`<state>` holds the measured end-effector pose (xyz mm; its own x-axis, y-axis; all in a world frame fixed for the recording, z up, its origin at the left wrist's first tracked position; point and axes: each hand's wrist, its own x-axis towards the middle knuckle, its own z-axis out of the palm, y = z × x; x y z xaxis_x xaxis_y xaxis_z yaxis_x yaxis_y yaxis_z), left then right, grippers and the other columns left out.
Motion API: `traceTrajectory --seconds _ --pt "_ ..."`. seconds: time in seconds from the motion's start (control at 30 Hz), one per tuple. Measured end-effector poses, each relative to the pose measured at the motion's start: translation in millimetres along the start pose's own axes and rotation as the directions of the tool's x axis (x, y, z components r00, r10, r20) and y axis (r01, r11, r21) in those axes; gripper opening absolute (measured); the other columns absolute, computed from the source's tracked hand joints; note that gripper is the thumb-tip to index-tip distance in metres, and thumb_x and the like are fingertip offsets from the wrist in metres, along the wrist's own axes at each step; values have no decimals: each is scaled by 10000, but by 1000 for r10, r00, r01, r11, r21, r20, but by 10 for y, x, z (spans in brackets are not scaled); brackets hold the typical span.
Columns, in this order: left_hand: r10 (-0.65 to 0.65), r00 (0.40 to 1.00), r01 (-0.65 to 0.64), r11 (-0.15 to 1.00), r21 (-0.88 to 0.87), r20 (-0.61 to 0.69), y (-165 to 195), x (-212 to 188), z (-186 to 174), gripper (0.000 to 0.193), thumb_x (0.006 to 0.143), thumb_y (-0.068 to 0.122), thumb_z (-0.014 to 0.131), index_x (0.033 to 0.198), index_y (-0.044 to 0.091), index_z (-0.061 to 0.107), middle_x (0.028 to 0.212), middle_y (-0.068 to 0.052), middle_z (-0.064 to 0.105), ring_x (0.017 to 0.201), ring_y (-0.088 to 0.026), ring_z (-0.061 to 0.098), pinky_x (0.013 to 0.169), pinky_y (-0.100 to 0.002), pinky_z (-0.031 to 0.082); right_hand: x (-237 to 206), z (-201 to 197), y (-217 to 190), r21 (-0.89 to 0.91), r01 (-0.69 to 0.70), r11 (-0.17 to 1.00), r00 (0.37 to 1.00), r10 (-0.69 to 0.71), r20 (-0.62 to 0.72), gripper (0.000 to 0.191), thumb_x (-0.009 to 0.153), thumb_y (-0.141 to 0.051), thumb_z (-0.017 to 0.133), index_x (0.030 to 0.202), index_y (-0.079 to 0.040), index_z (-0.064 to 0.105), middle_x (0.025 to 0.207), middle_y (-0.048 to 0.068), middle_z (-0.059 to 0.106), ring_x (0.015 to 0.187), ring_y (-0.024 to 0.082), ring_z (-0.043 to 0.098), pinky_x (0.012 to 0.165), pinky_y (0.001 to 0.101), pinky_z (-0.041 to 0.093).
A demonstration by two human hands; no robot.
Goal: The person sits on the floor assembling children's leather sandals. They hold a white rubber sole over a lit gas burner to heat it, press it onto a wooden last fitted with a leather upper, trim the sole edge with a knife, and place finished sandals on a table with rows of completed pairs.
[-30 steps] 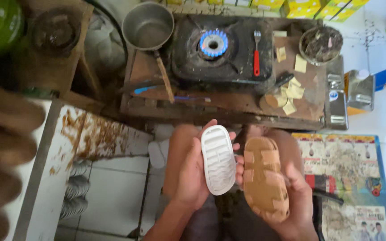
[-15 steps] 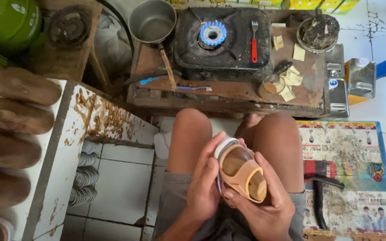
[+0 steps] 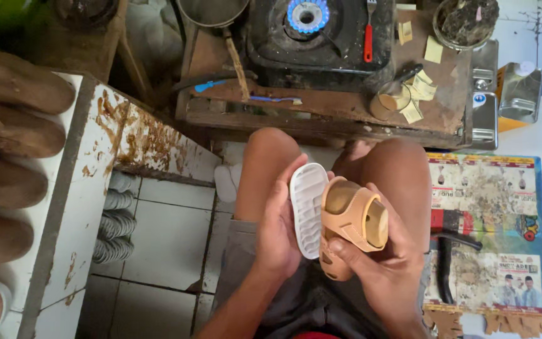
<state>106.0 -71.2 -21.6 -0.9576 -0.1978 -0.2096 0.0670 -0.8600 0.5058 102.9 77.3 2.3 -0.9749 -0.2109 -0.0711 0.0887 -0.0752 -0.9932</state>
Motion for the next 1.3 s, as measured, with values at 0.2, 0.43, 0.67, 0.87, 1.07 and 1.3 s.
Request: traceTrajectory --seconds 0.2,0.43,0.67,0.87,1.07,1.3 --pt "32 995 -47 985 167 91 -44 -110 -15 570 1107 332 380 1576 11 343 1470 -190 542 1375 -271 531 1184 -420 398 -55 34 51 -278 102 955 993 -114 -29 844 739 14 836 1491 68 457 1443 141 600 1257 176 607 1049 334 518" --pt "30 993 -51 980 193 111 -77 -227 -42 551 1111 304 355 1568 -3 329 1482 -190 525 1366 -258 531 1176 -401 407 -128 74 123 -279 217 935 974 -227 -4 838 742 -4 862 1483 68 477 1442 158 601 1282 188 608 1064 320 518" --pt "72 994 -89 975 206 87 -102 -232 -63 546 1119 281 373 1560 -41 364 1457 -198 544 1338 -253 551 1159 -396 426 -112 118 121 -342 221 913 970 -242 -20 839 723 -45 882 1459 71 495 1437 167 598 1274 190 603 1053 317 510" --pt "123 991 -132 970 204 54 -153 -196 -51 544 1115 281 381 1539 -58 388 1463 -198 560 1340 -255 554 1164 -384 417 -73 147 89 -512 168 842 978 -207 -20 834 703 -61 895 1441 50 522 1364 144 653 1201 169 642 995 304 529" --pt "173 983 -184 953 240 68 -198 -165 -62 536 1126 279 379 1533 -68 400 1465 -213 569 1346 -259 565 1177 -383 420 -47 145 78 -477 125 870 986 -164 -41 831 721 -94 894 1455 41 529 1367 146 668 1198 172 652 994 310 544" --pt "180 973 -223 894 388 145 -181 -321 -70 528 1140 277 322 1533 -67 403 1507 -248 544 1389 -284 548 1206 -406 406 -151 128 51 -546 349 762 920 -391 42 842 662 -107 926 1391 41 532 1328 203 662 1228 297 684 1032 363 545"
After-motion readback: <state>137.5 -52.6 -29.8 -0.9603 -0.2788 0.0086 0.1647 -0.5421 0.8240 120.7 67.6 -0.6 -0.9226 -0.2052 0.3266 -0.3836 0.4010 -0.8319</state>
